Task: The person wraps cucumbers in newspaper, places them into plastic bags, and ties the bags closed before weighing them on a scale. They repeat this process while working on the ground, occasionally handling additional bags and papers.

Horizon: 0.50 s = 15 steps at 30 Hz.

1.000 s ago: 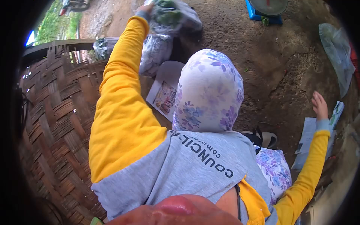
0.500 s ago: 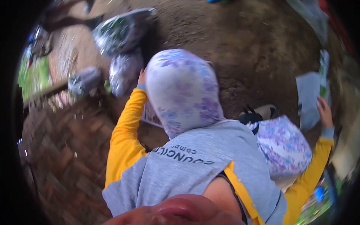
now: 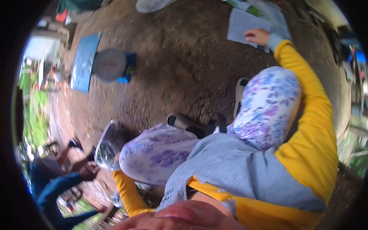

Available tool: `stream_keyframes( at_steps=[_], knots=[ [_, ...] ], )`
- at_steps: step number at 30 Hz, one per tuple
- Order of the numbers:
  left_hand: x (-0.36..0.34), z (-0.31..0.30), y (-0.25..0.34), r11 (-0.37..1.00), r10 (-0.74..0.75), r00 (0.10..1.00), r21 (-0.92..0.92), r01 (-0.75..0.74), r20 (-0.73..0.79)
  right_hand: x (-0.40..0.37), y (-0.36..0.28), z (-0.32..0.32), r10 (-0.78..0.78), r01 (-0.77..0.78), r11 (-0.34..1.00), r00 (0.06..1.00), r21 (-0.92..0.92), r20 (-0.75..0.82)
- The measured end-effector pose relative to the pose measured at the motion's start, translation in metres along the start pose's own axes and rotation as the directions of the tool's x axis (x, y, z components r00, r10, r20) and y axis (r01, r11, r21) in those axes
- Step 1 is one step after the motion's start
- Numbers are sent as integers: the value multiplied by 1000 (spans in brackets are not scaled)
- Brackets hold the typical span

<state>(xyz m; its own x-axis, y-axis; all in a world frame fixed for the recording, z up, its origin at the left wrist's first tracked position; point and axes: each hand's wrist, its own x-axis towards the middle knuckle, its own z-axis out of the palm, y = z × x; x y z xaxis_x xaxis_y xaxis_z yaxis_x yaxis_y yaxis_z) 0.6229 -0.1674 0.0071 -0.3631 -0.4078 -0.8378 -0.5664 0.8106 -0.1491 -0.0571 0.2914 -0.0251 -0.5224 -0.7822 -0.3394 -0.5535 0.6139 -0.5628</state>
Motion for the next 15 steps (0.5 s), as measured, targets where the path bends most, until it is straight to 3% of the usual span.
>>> stream_keyframes(
  at_steps=[2,3,4,7,10,11,12,13,15],
  knots=[
    [-36,-71,35,996,9,985,92,7,-172,-20,36,39,162,-180,974,978,-135,-130],
    [-54,-106,56,990,28,959,144,14,-281,-28,59,66,227,-240,965,966,-109,-122],
    [-54,-125,55,990,97,922,131,-51,-376,-36,76,84,216,-217,975,976,-54,-23],
    [-61,-201,76,957,283,801,100,-273,-527,-56,100,115,352,-354,935,929,7,-112],
    [-55,-274,119,910,316,660,21,-414,-681,-42,140,111,503,-476,863,771,171,-391],
    [-47,-290,129,904,290,627,-9,-427,-723,-30,154,99,484,-519,852,722,75,-495],
    [-25,-293,120,888,291,390,95,-449,-874,-18,161,84,451,-568,823,672,-17,-588],
    [-26,-317,147,851,104,548,-211,-481,-830,-9,162,61,427,-570,820,661,-43,-617],
    [-2,-351,185,573,-73,580,-510,-641,-811,16,175,25,314,-547,827,641,-130,-700]
  ],
)
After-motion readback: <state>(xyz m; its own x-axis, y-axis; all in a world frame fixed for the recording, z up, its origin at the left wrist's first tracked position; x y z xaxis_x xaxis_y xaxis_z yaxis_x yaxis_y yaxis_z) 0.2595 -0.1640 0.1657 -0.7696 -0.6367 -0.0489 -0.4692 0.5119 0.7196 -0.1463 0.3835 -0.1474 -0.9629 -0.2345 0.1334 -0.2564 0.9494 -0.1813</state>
